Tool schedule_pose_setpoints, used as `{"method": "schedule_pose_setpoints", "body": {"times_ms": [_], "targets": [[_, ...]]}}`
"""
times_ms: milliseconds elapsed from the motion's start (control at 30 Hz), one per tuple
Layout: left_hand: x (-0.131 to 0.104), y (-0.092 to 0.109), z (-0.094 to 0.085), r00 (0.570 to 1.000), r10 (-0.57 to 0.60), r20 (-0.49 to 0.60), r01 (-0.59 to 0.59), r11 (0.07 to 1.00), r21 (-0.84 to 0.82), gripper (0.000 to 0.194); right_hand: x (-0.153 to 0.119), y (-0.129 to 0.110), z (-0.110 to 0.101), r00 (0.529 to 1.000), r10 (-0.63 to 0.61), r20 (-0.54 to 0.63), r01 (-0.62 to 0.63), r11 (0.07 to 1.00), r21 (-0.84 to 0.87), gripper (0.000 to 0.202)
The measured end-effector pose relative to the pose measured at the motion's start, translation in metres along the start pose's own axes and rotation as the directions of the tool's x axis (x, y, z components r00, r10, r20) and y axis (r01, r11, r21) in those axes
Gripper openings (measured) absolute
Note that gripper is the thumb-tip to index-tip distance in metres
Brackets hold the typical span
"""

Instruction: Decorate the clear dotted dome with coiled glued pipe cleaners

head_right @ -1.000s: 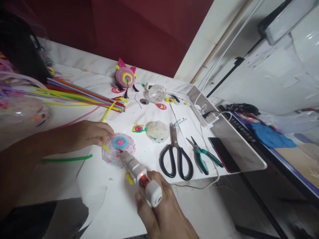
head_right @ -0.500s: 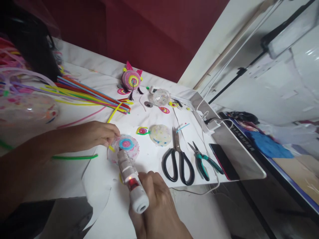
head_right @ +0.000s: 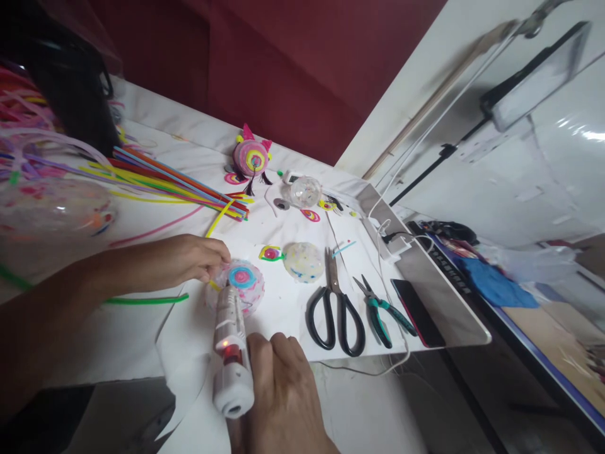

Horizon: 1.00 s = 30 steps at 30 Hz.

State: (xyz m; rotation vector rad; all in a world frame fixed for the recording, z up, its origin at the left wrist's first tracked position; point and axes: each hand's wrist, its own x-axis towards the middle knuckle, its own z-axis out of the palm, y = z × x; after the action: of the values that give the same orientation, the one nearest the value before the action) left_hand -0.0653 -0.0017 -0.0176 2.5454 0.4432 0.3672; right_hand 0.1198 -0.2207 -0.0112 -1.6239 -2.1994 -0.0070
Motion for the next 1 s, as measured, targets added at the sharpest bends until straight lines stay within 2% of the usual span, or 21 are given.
{"method": "schedule_pose_setpoints", "body": {"times_ms": [133,267,400,533,733,833,933,1000], "targets": [[0.000,0.001,0.000,1.000,-0.012,-0.003,0.013,1.000,0.026,0.020,0.003,0.004,-0.006,1.000,0.018,0.019,-0.020,0.997,0.073,0.023],[0.001,0.004,-0.001,0.999,-0.038,0.011,0.037,0.999,0.033,0.021,0.015,0.011,-0.023,0.996,0.012,0.086,-0.028,0.980,0.196,0.023],[0.002,0.004,-0.001,0.999,-0.045,0.009,0.046,0.998,-0.032,0.023,0.030,0.012,-0.045,0.981,0.069,0.180,-0.108,0.970,0.218,0.022],[0.002,0.004,0.001,0.998,-0.056,0.025,0.058,0.994,-0.091,0.025,0.043,0.010,-0.061,0.969,0.074,0.237,-0.136,0.957,0.256,0.025],[0.004,0.003,0.005,0.997,-0.046,0.054,0.048,0.998,-0.040,0.020,0.041,0.016,-0.065,0.949,0.122,0.291,-0.222,0.913,0.341,0.028],[0.005,0.000,0.006,0.999,0.002,0.044,0.000,0.998,-0.055,0.019,0.025,0.023,-0.059,0.906,0.284,0.313,-0.385,0.860,0.334,0.030],[0.004,-0.001,0.006,0.999,0.029,0.018,-0.028,0.996,-0.084,0.018,0.012,0.030,-0.056,0.808,0.483,0.338,-0.581,0.747,0.323,0.041],[0.004,-0.001,0.006,0.999,0.020,0.030,-0.016,0.993,-0.114,0.018,0.010,0.034,-0.056,0.790,0.502,0.351,-0.609,0.705,0.362,0.045]]}}
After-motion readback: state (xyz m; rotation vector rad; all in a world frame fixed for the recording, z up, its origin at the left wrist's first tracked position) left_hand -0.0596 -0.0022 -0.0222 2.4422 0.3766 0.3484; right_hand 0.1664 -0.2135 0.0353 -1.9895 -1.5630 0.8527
